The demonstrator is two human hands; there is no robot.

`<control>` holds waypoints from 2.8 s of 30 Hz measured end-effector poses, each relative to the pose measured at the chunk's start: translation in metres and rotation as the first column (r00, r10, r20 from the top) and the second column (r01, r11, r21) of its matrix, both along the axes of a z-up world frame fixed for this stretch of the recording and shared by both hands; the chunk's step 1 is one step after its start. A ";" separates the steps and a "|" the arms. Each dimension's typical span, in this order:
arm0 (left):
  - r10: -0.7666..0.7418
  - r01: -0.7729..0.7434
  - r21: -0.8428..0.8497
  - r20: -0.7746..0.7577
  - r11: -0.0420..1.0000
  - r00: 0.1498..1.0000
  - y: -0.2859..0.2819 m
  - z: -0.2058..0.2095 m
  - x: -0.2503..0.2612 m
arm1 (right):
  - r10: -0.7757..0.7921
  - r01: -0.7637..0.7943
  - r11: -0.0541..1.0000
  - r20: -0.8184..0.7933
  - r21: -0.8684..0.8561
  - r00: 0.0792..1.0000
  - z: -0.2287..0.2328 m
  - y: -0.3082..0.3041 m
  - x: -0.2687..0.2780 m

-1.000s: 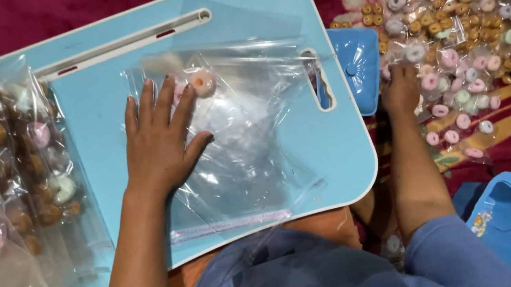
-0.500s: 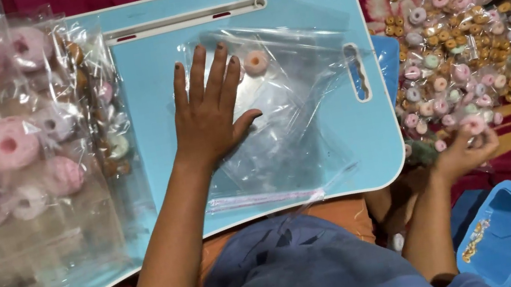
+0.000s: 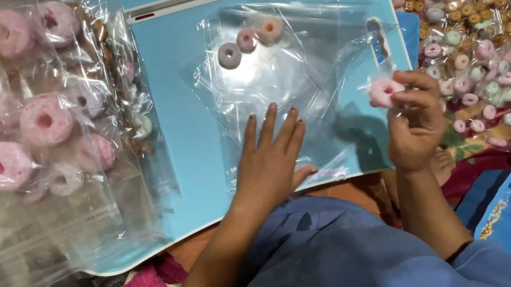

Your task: Packaging small donut-shaped charms into plastic bags on a portable table.

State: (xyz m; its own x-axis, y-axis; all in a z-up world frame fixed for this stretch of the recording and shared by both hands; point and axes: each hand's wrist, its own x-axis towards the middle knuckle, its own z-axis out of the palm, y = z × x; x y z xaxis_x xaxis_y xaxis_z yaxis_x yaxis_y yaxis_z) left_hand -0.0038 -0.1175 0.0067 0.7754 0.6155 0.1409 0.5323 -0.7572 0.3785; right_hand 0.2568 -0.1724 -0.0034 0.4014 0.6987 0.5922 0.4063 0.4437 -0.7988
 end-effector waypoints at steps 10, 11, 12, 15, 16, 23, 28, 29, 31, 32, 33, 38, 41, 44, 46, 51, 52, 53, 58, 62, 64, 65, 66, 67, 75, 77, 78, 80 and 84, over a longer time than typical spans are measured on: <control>0.077 -0.105 0.124 0.217 0.987 0.973 0.012 -0.004 -0.013 | 0.065 -0.059 0.995 0.074 -0.077 0.995 0.020 -0.022 -0.019; 0.076 -0.104 0.118 0.216 0.988 0.974 0.012 -0.007 -0.013 | 0.063 -0.057 0.995 0.072 -0.083 0.995 0.020 -0.023 -0.020; 0.105 -0.136 0.116 0.242 0.984 0.965 0.011 -0.010 -0.013 | 0.043 -0.038 0.998 0.078 -0.053 0.996 0.021 -0.024 -0.021; 0.142 -0.159 0.047 0.258 0.986 0.956 0.011 -0.003 -0.014 | 0.052 -0.051 0.998 0.019 -0.024 0.998 0.019 -0.032 -0.029; 0.144 -0.145 -0.017 0.246 0.989 0.959 0.013 0.002 -0.014 | 0.077 -0.078 0.997 -0.047 -0.021 0.996 0.019 -0.035 -0.031; 0.169 -0.140 -0.122 0.269 0.983 0.948 0.013 0.000 -0.013 | 0.191 -0.195 0.977 -0.051 -0.085 0.980 0.017 -0.037 -0.051; 0.255 -0.170 -0.247 0.369 0.954 0.894 0.015 0.007 -0.012 | 0.282 -0.280 0.954 0.000 -0.110 0.960 -0.004 -0.053 -0.038; 0.256 -0.171 -0.248 0.369 0.954 0.894 0.015 0.011 -0.012 | 0.282 -0.281 0.953 -0.001 -0.111 0.959 -0.004 -0.054 -0.040; 0.302 -0.181 -0.306 0.415 0.935 0.858 0.016 0.019 -0.012 | 0.398 -0.382 0.906 0.058 -0.183 0.916 -0.004 -0.055 -0.045; 0.302 -0.181 -0.305 0.415 0.935 0.858 0.015 0.023 -0.011 | 0.398 -0.382 0.906 0.058 -0.182 0.915 0.003 -0.050 -0.053; 0.308 -0.183 -0.304 0.440 0.935 0.844 0.014 0.026 -0.011 | 0.328 -0.252 0.924 0.258 -0.287 0.909 0.009 -0.045 -0.062; 0.318 -0.194 -0.288 0.488 0.938 0.813 0.010 0.029 -0.006 | 0.145 0.098 0.938 0.635 -0.331 0.759 0.015 -0.022 -0.086; 0.279 -0.183 -0.229 0.513 0.956 0.812 0.003 0.028 -0.001 | 0.215 0.100 0.896 0.619 -0.433 0.755 0.037 -0.009 -0.105; 0.234 -0.202 -0.117 0.538 0.972 0.810 -0.001 0.027 0.008 | 0.319 -0.068 0.853 0.414 -0.518 0.853 0.043 0.004 -0.103; 0.193 -0.234 -0.003 0.573 0.972 0.797 -0.006 0.032 0.013 | 0.423 -0.361 0.730 -0.031 -0.580 0.906 0.030 0.009 -0.090; 0.143 -0.198 0.026 0.603 0.980 0.785 -0.029 0.022 0.034 | 0.157 -0.399 0.716 -0.426 -0.572 0.891 0.032 0.003 -0.096; 0.124 -0.182 0.033 0.616 0.983 0.778 -0.034 0.016 0.039 | 0.079 -0.407 0.725 -0.519 -0.556 0.851 0.042 0.002 -0.100; 0.123 -0.181 0.032 0.616 0.983 0.778 -0.033 0.018 0.039 | 0.077 -0.405 0.725 -0.518 -0.557 0.852 0.040 0.002 -0.097; 0.118 -0.172 0.018 0.657 0.985 0.745 -0.011 0.030 0.024 | 0.098 -0.277 0.724 -0.303 -0.632 0.948 0.029 -0.001 -0.077; 0.263 -0.330 0.064 0.469 0.942 0.843 0.020 0.022 -0.004 | 0.158 -0.292 0.683 -0.254 -0.670 0.954 0.031 -0.005 -0.071; 0.376 -0.365 -0.092 0.228 0.926 0.898 0.030 0.008 -0.012 | 0.023 -0.315 0.664 -0.403 -0.678 0.915 0.032 -0.001 -0.069; 0.377 -0.365 -0.092 0.228 0.926 0.898 0.029 0.010 -0.014 | 0.023 -0.316 0.664 -0.404 -0.677 0.915 0.026 -0.002 -0.065; 0.373 -0.353 -0.132 0.200 0.926 0.906 0.028 0.013 -0.015 | 0.046 -0.355 0.652 -0.432 -0.670 0.901 0.020 -0.003 -0.061; 0.367 -0.340 -0.169 0.173 0.925 0.914 0.029 0.016 -0.016 | 0.070 -0.393 0.640 -0.460 -0.660 0.885 0.014 -0.003 -0.058; 0.357 -0.314 -0.228 0.180 0.922 0.917 0.021 0.010 -0.022 | 0.035 -0.420 0.611 -0.507 -0.671 0.861 0.014 -0.001 -0.063; 0.353 -0.302 -0.260 0.180 0.917 0.918 0.022 0.009 -0.025 | -0.063 -0.400 0.665 -0.581 -0.631 0.811 -0.003 0.000 -0.063; 0.361 -0.302 -0.277 0.193 0.912 0.912 0.023 0.007 -0.026 | -0.063 -0.386 0.709 -0.598 -0.590 0.799 -0.008 0.003 -0.065; 0.361 -0.291 -0.300 0.210 0.908 0.909 0.024 0.005 -0.025 | -0.072 -0.358 0.752 -0.609 -0.553 0.790 0.001 0.010 -0.074; 0.382 -0.289 -0.334 0.258 0.897 0.887 0.025 0.006 -0.027 | -0.049 -0.326 0.711 -0.506 -0.623 0.861 0.043 0.027 -0.101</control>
